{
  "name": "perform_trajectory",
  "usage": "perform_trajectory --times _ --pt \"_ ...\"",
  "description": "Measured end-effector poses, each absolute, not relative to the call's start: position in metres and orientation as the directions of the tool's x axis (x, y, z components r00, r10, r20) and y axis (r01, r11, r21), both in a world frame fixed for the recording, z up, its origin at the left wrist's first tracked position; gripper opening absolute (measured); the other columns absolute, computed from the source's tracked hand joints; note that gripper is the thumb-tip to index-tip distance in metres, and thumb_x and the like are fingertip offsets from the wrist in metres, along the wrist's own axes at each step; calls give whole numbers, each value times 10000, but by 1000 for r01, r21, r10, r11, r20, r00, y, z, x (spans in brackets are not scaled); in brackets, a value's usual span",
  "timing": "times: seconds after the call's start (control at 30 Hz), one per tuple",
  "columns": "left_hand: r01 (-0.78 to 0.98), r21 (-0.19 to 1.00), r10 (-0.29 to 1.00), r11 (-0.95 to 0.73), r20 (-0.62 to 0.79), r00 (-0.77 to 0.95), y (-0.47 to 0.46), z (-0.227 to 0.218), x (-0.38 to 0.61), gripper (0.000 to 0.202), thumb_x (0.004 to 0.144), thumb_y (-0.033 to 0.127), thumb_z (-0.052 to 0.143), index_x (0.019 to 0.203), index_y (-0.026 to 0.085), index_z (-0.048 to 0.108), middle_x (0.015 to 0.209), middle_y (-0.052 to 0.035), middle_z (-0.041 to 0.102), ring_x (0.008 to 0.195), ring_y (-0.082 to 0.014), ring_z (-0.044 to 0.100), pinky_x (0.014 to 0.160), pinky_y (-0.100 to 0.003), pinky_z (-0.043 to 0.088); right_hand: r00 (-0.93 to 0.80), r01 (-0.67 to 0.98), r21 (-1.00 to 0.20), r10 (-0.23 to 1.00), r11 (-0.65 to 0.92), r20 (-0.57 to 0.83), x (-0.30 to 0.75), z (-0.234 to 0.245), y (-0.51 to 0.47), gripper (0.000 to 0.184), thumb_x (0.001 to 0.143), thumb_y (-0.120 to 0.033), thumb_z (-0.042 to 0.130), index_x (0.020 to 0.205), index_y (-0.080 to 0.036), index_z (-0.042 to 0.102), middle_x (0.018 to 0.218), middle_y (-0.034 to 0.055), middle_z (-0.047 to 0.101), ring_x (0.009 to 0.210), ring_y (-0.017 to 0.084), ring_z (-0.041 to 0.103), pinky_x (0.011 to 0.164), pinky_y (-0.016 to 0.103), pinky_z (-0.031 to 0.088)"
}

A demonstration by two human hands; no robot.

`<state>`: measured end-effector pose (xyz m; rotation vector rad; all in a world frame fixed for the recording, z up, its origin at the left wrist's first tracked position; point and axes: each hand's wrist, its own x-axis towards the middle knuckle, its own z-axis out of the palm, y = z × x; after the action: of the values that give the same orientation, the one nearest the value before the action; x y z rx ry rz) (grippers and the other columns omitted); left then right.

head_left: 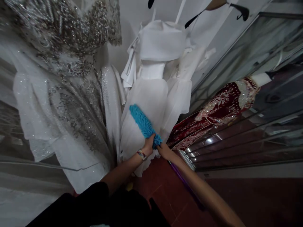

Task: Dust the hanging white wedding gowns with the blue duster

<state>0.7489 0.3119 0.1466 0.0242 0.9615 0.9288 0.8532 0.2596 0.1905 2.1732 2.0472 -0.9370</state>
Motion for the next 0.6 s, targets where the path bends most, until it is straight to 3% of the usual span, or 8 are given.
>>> perform_trajectory --times 0.07,0.13,0.2,0.27,0.33,0.4,0.5,0.6 --pt "-700 454 733 551 -664 146 301 149 753 167 897 213 855 1022 204 746 918 6 797 796 -146 725 889 -280 568 -116 897 -433 894 -94 -434 867 200 263 284 1110 -204 487 1112 -154 766 1118 114 837 1028 254 759 951 335 581" --pt "-749 509 838 424 -535 111 301 161 755 222 919 233 860 1117 223 760 1097 -13 833 978 -158 765 1005 -285 573 -161 909 -417 903 -21 -398 882 222 273 272 1109 -240 513 1056 -162 768 1049 107 831 973 255 755 906 329 578" --pt "-777 555 923 299 -376 87 319 184 758 304 903 236 894 1180 239 769 1264 -22 828 1174 -176 757 1139 -301 540 -138 952 -305 926 26 -352 895 254 290 288 1121 -271 516 1042 -158 769 1008 125 824 939 264 762 868 319 562" --pt "-786 566 959 251 -253 124 350 214 765 348 883 245 923 1200 231 781 1330 -38 816 1289 -214 733 1224 -347 507 -65 994 -106 958 37 -279 903 288 311 322 1141 -303 500 1074 -143 772 1046 171 827 978 288 777 874 319 545" --pt "-805 539 969 246 -160 190 387 247 774 373 876 263 941 1213 215 789 1353 -55 810 1354 -252 713 1267 -397 489 11 996 89 984 4 -175 905 320 333 349 1154 -335 491 1136 -120 767 1117 219 826 1037 314 785 888 324 533" --pt "-836 498 971 229 -57 232 420 276 784 413 883 288 951 1255 209 789 1396 -59 797 1425 -271 683 1303 -422 468 56 978 203 996 -41 -67 904 347 351 375 1161 -362 487 1220 -101 750 1150 242 823 1056 327 789 881 326 526" --pt "-852 446 949 275 18 316 451 302 793 466 906 343 952 1317 218 772 1429 -60 783 1487 -298 650 1325 -471 462 80 962 258 996 -89 45 903 380 371 393 1164 -379 491 1296 -94 727 1105 227 825 1010 318 791 845 315 513" --pt "-792 410 874 452 -28 485 457 311 789 412 920 421 947 1227 204 779 1383 -89 794 1499 -361 643 1309 -557 483 26 965 260 1000 -25 -2 907 414 385 343 1153 -360 529 1268 -119 745 1051 175 830 940 289 780 817 300 497"
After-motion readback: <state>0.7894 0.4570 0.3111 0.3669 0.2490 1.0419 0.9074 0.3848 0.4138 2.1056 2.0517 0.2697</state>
